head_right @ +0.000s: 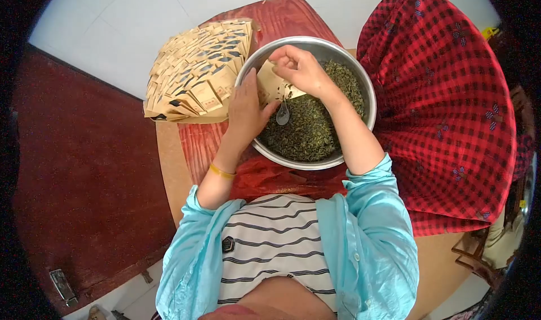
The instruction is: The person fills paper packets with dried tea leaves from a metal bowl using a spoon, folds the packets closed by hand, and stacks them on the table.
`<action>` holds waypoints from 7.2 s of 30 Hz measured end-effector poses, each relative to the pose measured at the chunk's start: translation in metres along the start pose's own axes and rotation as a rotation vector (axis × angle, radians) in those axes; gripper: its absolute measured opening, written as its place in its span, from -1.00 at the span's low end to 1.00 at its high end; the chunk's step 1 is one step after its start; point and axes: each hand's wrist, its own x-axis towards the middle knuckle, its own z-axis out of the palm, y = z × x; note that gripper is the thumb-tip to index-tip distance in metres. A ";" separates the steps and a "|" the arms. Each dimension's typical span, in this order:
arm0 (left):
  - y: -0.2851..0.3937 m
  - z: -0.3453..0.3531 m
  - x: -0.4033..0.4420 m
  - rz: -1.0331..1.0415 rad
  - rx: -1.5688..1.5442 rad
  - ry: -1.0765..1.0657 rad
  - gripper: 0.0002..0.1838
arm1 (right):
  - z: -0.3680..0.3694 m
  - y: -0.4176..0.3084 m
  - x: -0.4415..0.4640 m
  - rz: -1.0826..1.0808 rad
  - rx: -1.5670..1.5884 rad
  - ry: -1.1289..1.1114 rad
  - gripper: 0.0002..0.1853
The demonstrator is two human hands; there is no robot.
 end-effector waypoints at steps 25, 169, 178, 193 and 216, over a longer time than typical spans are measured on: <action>-0.001 -0.005 0.002 -0.098 -0.102 -0.092 -0.21 | 0.005 0.021 0.001 0.123 0.310 -0.268 -0.61; 0.007 -0.005 0.002 -0.134 -0.056 -0.234 -0.36 | -0.006 -0.003 -0.008 -0.519 -0.692 0.325 -0.82; 0.009 -0.007 0.002 -0.132 -0.055 -0.215 -0.40 | -0.005 0.044 -0.006 0.063 -0.810 -0.191 -0.72; 0.009 -0.006 0.000 -0.126 -0.064 -0.185 -0.46 | -0.021 0.047 0.009 0.224 -0.076 -0.198 -0.60; 0.006 -0.005 0.001 -0.107 -0.095 -0.180 -0.43 | 0.010 -0.006 -0.013 -0.443 -0.629 0.146 -0.84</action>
